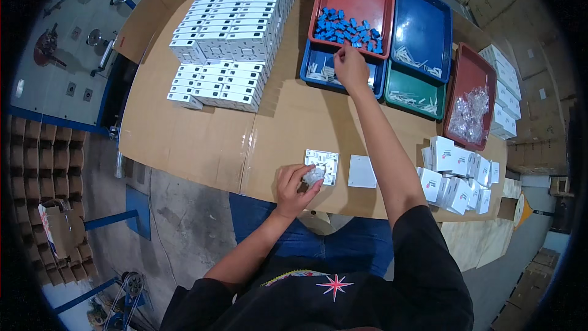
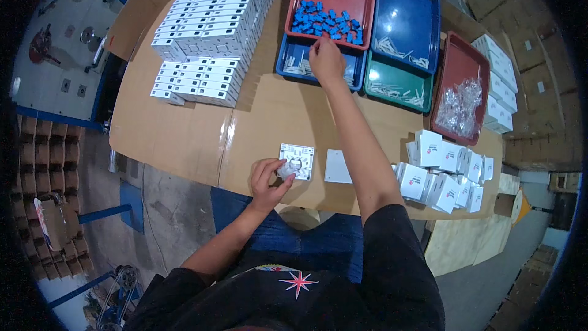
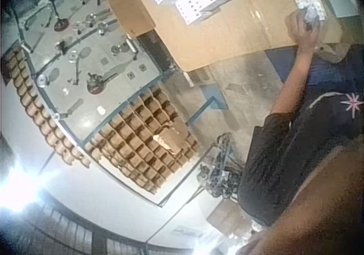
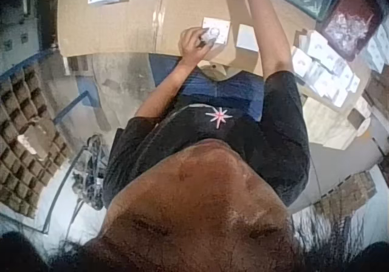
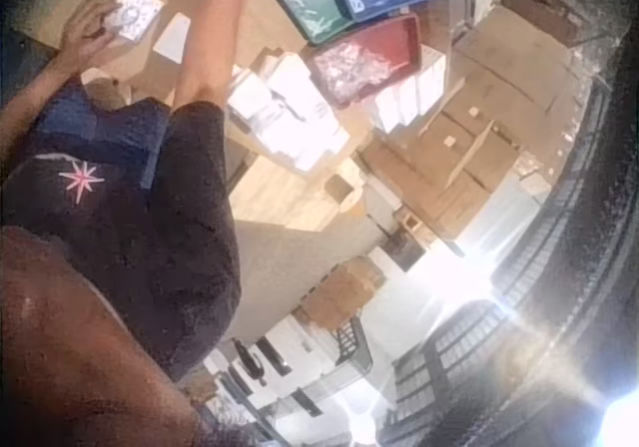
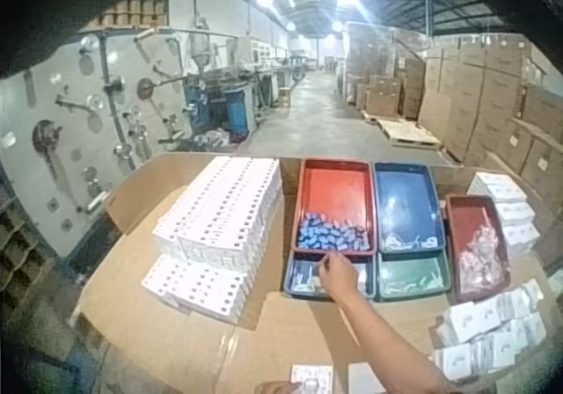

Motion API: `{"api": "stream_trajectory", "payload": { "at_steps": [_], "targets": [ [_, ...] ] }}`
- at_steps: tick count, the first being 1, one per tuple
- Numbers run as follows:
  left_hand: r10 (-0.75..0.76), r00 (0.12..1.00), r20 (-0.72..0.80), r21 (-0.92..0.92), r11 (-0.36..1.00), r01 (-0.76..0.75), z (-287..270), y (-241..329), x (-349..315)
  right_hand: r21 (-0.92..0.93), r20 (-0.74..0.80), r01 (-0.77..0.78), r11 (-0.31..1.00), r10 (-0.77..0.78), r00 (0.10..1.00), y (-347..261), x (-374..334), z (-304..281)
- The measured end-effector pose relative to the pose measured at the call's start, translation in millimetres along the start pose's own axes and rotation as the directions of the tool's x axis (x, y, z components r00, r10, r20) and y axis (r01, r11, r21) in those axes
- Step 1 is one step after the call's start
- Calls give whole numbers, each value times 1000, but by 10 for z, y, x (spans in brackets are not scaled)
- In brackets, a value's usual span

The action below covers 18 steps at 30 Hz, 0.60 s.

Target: The person assembles small electronic components by inserting white plastic pieces and blue clips into a circuit board, then places the board into a white box. They repeat this process, handling multiple boards and boxes on a table with organized trays of parts.

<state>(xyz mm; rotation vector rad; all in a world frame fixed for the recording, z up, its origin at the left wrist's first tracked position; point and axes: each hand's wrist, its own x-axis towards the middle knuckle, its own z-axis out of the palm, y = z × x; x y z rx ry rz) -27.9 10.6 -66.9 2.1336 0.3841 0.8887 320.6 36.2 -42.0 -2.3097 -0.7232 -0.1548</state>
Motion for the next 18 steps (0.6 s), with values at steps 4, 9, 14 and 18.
{"api": "stream_trajectory", "payload": {
  "at_steps": [4,9,14,18],
  "targets": [
    [-4,1000,-9,21,1000,4,5,-7,-13,294,-11,4,956,-1,1000,-46,-213,-342],
    [9,999,-38,18,1000,-9,14,-33,-46,674,173,-186,715,92,981,-210,-1132,-705],
    [-8,999,-32,-31,999,7,4,-16,-25,748,239,-277,603,144,960,-468,-2098,-911],
    [4,998,-66,-47,999,-7,-3,1,-28,680,236,-292,672,177,956,-541,-2483,-926]
  ]
}}
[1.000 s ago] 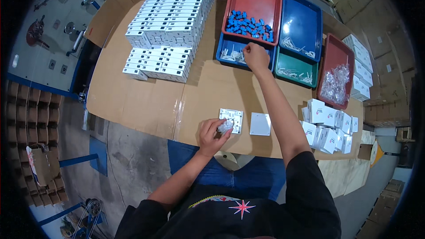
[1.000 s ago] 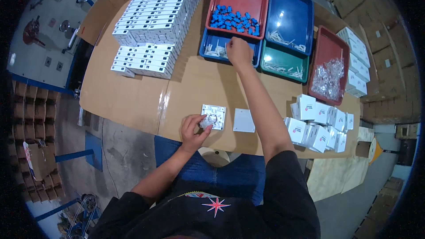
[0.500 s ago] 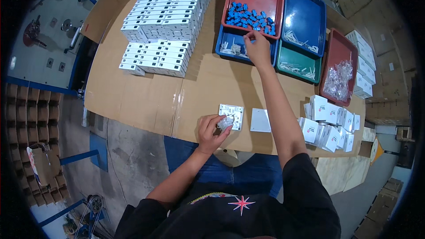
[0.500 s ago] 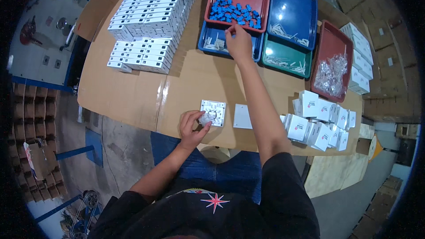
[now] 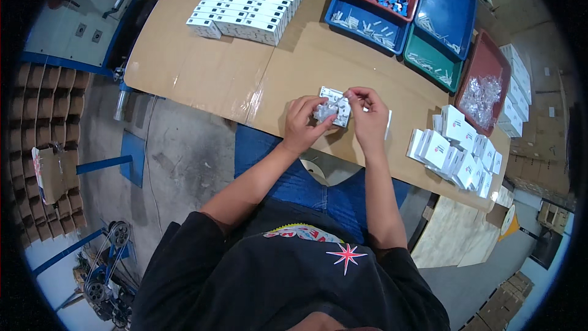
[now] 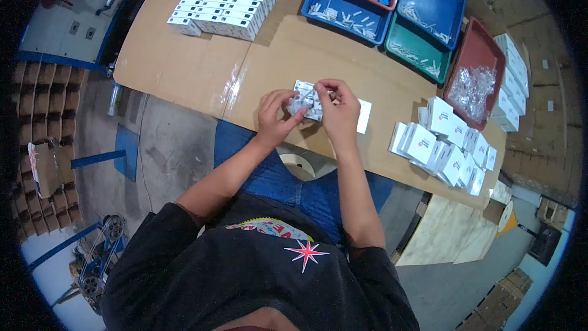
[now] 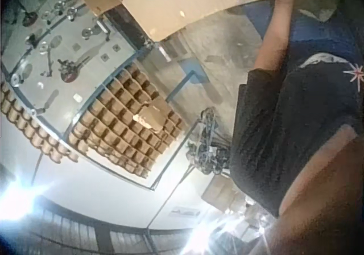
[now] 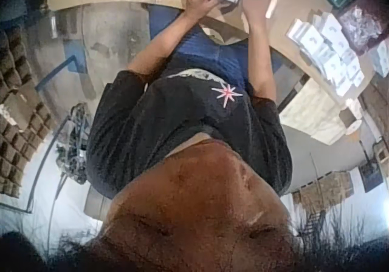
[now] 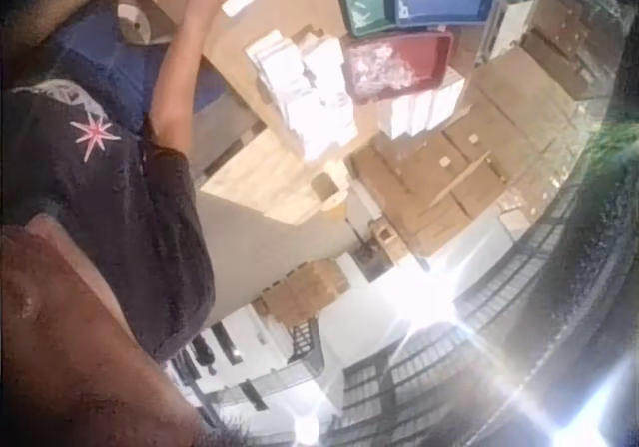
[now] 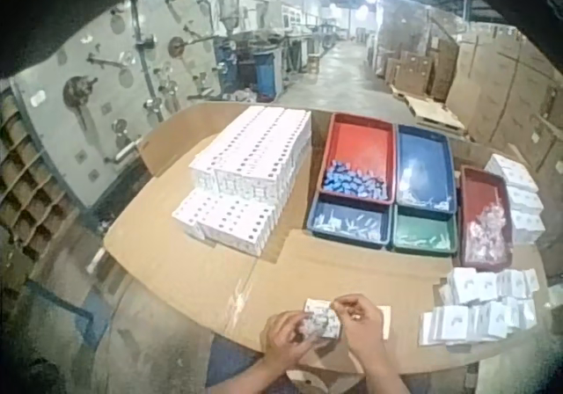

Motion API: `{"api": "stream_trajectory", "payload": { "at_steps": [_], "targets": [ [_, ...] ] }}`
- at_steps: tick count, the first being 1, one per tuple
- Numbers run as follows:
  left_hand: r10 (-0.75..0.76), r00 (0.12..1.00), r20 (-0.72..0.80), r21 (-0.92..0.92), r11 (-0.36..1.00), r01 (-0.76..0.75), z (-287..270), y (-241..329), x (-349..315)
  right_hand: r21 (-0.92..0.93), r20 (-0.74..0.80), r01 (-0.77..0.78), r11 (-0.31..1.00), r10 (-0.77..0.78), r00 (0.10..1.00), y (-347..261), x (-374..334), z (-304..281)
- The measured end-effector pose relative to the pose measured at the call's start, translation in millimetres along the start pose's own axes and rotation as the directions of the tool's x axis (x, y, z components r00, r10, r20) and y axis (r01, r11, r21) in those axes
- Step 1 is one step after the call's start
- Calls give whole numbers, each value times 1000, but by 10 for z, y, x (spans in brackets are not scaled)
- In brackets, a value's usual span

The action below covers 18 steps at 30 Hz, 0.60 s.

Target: The person assembles small electronic components by inserting white plastic pieces and blue clips into a circuit board, then places the board into a white box. They repeat this process, handling multiple boards and boxes on a table with organized trays of parts.

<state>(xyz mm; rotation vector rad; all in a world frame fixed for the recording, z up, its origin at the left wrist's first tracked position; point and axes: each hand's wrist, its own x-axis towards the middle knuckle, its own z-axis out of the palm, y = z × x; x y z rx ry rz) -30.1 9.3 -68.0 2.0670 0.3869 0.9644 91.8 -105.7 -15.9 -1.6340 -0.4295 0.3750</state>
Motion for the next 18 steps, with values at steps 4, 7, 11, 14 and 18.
{"api": "stream_trajectory", "payload": {
  "at_steps": [4,7,11,14,18],
  "targets": [
    [54,999,-8,8,999,-54,7,2,8,-34,-1,30,999,-30,1000,-33,-220,72],
    [120,992,-24,26,992,-120,8,-1,22,-90,4,125,988,-125,992,13,-282,91],
    [129,991,-25,-22,991,-129,-21,75,13,-77,0,199,977,-200,980,39,-378,115],
    [137,991,2,-60,989,-137,-50,113,14,-153,41,284,947,-281,959,-9,-389,52],
    [140,990,27,-68,988,-138,-111,138,16,-293,213,195,936,-135,968,-246,-445,-92]
  ]
}}
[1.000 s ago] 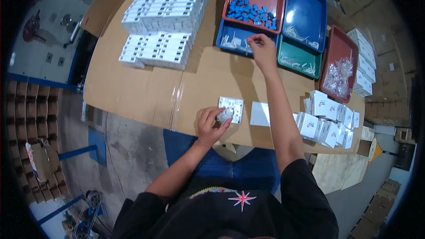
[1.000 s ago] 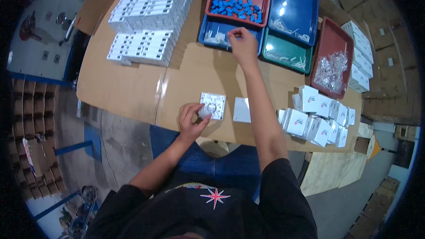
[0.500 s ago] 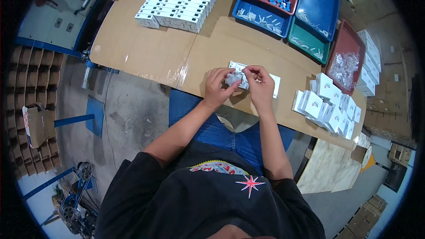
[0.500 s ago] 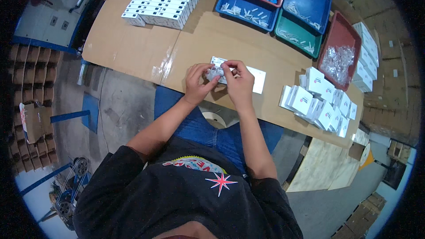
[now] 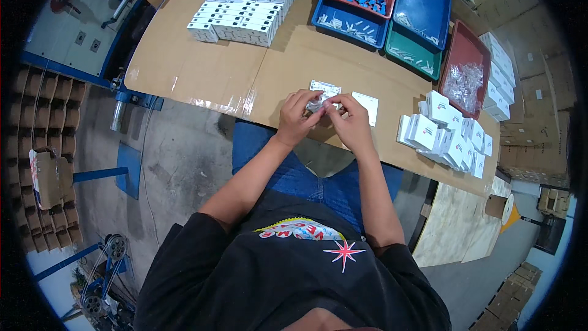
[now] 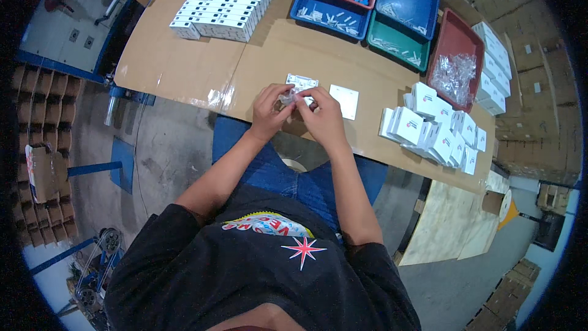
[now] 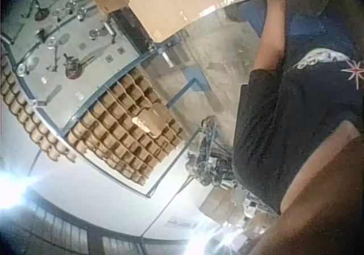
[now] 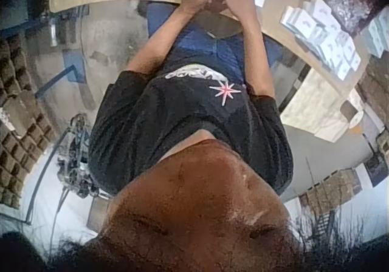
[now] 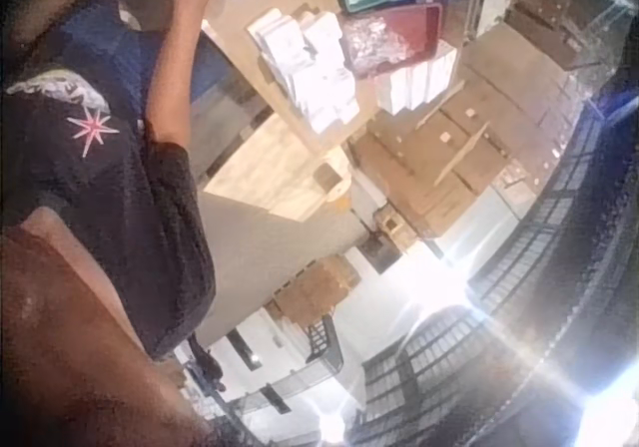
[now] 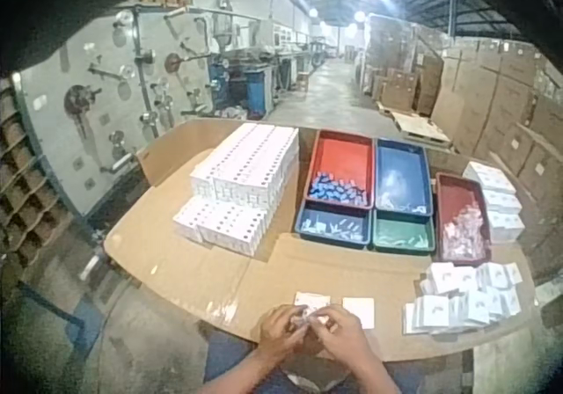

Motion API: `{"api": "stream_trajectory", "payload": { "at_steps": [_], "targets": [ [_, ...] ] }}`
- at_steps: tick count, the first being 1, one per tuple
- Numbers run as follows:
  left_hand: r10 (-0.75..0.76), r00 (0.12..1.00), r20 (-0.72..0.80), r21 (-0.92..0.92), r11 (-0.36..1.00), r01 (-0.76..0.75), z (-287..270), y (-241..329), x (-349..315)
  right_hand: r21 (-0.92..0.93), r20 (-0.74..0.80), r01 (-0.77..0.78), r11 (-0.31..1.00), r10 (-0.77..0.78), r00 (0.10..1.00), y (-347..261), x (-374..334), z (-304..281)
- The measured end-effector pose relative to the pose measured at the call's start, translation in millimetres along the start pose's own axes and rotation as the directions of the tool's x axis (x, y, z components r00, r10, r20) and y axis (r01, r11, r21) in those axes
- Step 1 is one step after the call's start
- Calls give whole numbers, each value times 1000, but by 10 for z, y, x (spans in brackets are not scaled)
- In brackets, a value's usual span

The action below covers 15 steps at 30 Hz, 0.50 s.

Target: The person assembles small electronic components by inserting white plastic pieces and blue clips into a circuit board, then places the board into a white box. They repeat this process, handling multiple boards and boxes on a table with organized trays of parts.

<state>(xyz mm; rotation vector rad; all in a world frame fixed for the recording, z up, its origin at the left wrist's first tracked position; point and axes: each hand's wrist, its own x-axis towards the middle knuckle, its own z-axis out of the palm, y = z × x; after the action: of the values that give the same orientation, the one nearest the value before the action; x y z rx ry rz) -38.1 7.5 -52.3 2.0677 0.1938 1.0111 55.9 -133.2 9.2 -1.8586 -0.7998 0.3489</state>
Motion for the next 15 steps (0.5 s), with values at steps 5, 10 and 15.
{"api": "stream_trajectory", "payload": {
  "at_steps": [5,10,15],
  "targets": [
    [-68,994,91,-118,990,78,-23,105,19,-53,99,-142,988,147,984,-34,-35,-166],
    [-276,935,225,-262,906,331,-27,229,28,58,41,-94,994,92,995,234,-15,-256],
    [-479,765,431,-520,561,644,107,-42,-140,130,146,-219,967,200,969,289,6,-367]
  ]
}}
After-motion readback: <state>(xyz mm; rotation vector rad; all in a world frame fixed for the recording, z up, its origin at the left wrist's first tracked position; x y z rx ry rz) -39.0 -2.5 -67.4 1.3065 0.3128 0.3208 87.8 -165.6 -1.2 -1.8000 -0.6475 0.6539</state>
